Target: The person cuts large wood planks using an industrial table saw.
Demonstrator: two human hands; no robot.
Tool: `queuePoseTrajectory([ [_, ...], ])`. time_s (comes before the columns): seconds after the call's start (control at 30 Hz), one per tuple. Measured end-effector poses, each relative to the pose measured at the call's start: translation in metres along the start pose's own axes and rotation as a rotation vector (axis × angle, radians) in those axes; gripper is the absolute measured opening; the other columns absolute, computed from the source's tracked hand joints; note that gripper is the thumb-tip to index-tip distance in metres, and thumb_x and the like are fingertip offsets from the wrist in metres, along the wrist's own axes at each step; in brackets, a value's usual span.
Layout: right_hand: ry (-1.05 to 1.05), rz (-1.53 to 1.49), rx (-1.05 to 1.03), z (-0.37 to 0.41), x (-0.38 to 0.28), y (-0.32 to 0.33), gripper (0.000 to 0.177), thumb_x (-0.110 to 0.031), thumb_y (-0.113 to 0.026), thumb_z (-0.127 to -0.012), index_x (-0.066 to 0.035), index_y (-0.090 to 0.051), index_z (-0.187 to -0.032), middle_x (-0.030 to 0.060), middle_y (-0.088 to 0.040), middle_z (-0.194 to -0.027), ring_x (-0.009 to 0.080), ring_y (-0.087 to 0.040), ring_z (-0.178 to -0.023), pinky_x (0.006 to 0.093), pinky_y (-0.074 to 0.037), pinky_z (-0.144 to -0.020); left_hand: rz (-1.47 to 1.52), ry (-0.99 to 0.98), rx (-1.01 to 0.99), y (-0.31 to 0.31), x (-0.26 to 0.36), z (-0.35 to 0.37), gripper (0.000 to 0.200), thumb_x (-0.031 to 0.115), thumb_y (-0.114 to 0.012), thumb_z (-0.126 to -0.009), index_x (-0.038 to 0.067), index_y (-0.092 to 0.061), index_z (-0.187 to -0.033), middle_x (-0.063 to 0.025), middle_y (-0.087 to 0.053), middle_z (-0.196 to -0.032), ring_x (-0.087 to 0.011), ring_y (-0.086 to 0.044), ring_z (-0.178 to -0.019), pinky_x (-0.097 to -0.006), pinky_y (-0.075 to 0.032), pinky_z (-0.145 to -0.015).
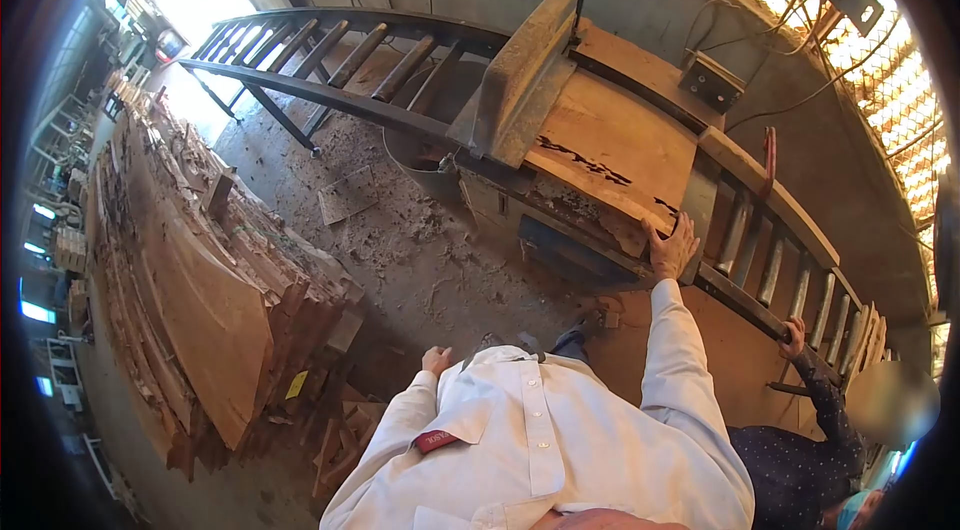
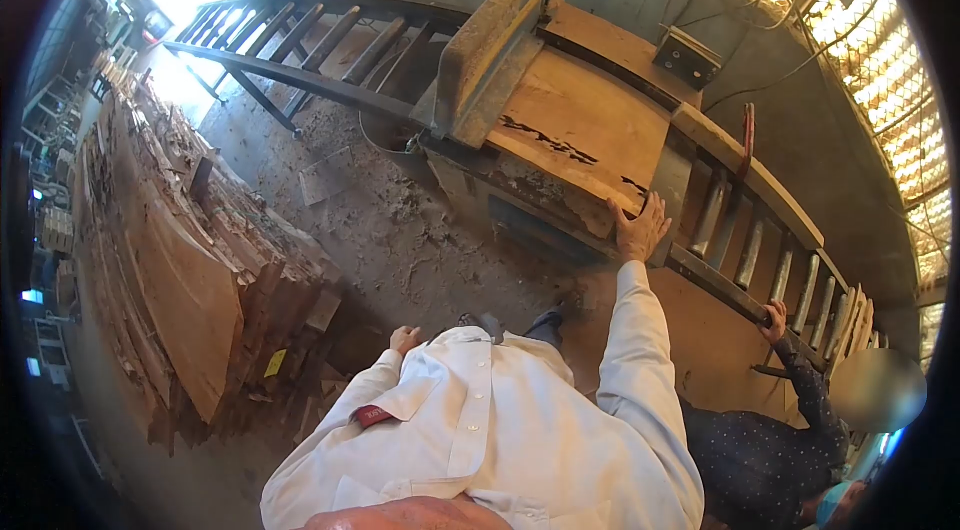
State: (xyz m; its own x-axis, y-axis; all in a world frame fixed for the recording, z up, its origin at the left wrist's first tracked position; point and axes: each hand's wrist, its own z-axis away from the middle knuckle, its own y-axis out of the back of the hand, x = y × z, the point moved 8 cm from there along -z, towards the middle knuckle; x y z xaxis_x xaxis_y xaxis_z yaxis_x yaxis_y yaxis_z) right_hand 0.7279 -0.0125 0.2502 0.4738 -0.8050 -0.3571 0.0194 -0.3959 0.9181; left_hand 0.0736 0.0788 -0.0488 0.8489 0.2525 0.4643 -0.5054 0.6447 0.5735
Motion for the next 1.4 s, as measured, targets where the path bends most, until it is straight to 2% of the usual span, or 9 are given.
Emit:
queuePoseTrajectory([
  [0.17,-0.005,-0.004,0.015,-0.002,0.003,0.0,0.112,-0.086,-0.06,-0.075,-0.008,-0.039,-0.153,0.0088,-0.038,-0.16,0.022,-0.024,-0.154,0.0439,-0.007,-0.129,-0.054,0.088,-0.001,0.003,-0.054,0.014,0.052,0.051,-0.066,-0.09,0.004,-0.077,-0.107,-0.0189,-0.074,-0.114,-0.0335,-0.069,-0.111,-0.0425,-0.052,-0.099],
  [0.43,0.003,0.019,0.011,0.0,0.001,-0.003,0.107,-0.083,-0.06,-0.078,-0.008,-0.042,-0.152,0.0098,-0.04,-0.159,0.0235,-0.024,-0.154,0.0449,-0.009,-0.129,-0.037,0.061,0.01,0.006,-0.062,0.015,0.052,0.051,-0.067,-0.089,0.004,-0.078,-0.106,-0.0192,-0.074,-0.113,-0.0337,-0.07,-0.109,-0.0428,-0.052,-0.098],
  [0.6,0.136,0.022,0.111,0.0,-0.004,0.007,0.093,-0.072,-0.067,-0.081,-0.005,-0.051,-0.144,0.0145,-0.051,-0.15,0.0316,-0.043,-0.141,0.0477,-0.027,-0.118,-0.038,0.05,0.008,0.021,-0.038,0.025,0.05,0.048,-0.064,-0.087,0.005,-0.077,-0.109,-0.0212,-0.073,-0.113,-0.0363,-0.069,-0.109,-0.0437,-0.053,-0.098],
  [0.63,0.28,0.067,0.351,0.003,-0.011,0.013,0.08,-0.069,-0.071,-0.081,-0.007,-0.063,-0.131,0.0151,-0.065,-0.131,0.0358,-0.06,-0.122,0.0493,-0.042,-0.106,-0.028,0.06,0.021,0.025,-0.036,0.025,0.05,0.048,-0.064,-0.087,0.004,-0.077,-0.109,-0.0221,-0.073,-0.114,-0.0372,-0.069,-0.11,-0.0441,-0.052,-0.098],
  [0.7,0.279,0.047,0.292,0.004,-0.019,0.019,0.081,-0.068,-0.07,-0.083,-0.005,-0.062,-0.133,0.0167,-0.063,-0.135,0.0361,-0.06,-0.122,0.0464,-0.048,-0.1,-0.009,0.086,0.037,0.033,-0.036,0.03,0.051,0.047,-0.064,-0.088,0.003,-0.076,-0.11,-0.0238,-0.071,-0.117,-0.0385,-0.067,-0.113,-0.0449,-0.051,-0.099],
  [0.77,0.259,0.118,0.267,-0.002,-0.009,0.005,0.091,-0.076,-0.061,-0.085,-0.005,-0.057,-0.14,0.0172,-0.058,-0.143,0.0379,-0.056,-0.128,0.0475,-0.043,-0.106,0.02,0.102,0.022,0.038,-0.038,0.032,0.05,0.046,-0.064,-0.09,0.001,-0.075,-0.111,-0.0249,-0.07,-0.119,-0.0394,-0.066,-0.116,-0.0458,-0.051,-0.101],
  [0.83,0.124,0.088,0.15,0.0,-0.003,-0.003,0.102,-0.084,-0.053,-0.082,-0.007,-0.049,-0.148,0.0142,-0.048,-0.154,0.0335,-0.042,-0.143,0.0515,-0.027,-0.119,0.019,0.107,0.04,0.041,-0.046,0.032,0.05,0.045,-0.064,-0.091,0.001,-0.075,-0.112,-0.025,-0.07,-0.119,-0.0397,-0.066,-0.116,-0.046,-0.051,-0.101],
  [1.07,0.048,0.088,0.077,-0.007,0.016,-0.021,0.11,-0.091,-0.049,-0.078,-0.011,-0.044,-0.153,0.011,-0.041,-0.16,0.0287,-0.031,-0.151,0.0527,-0.014,-0.126,0.033,0.145,-0.001,0.037,-0.059,0.041,0.049,0.044,-0.064,-0.091,0.002,-0.075,-0.113,-0.0248,-0.07,-0.12,-0.0392,-0.066,-0.116,-0.0456,-0.051,-0.101],
  [1.4,0.035,0.125,0.049,-0.005,0.016,-0.023,0.107,-0.09,-0.046,-0.081,-0.011,-0.043,-0.153,0.0111,-0.04,-0.16,0.0287,-0.033,-0.15,0.0525,-0.015,-0.126,0.051,0.144,0.016,0.039,-0.058,0.037,0.048,0.043,-0.064,-0.091,0.002,-0.076,-0.113,-0.0239,-0.07,-0.119,-0.039,-0.066,-0.115,-0.0454,-0.051,-0.102],
])
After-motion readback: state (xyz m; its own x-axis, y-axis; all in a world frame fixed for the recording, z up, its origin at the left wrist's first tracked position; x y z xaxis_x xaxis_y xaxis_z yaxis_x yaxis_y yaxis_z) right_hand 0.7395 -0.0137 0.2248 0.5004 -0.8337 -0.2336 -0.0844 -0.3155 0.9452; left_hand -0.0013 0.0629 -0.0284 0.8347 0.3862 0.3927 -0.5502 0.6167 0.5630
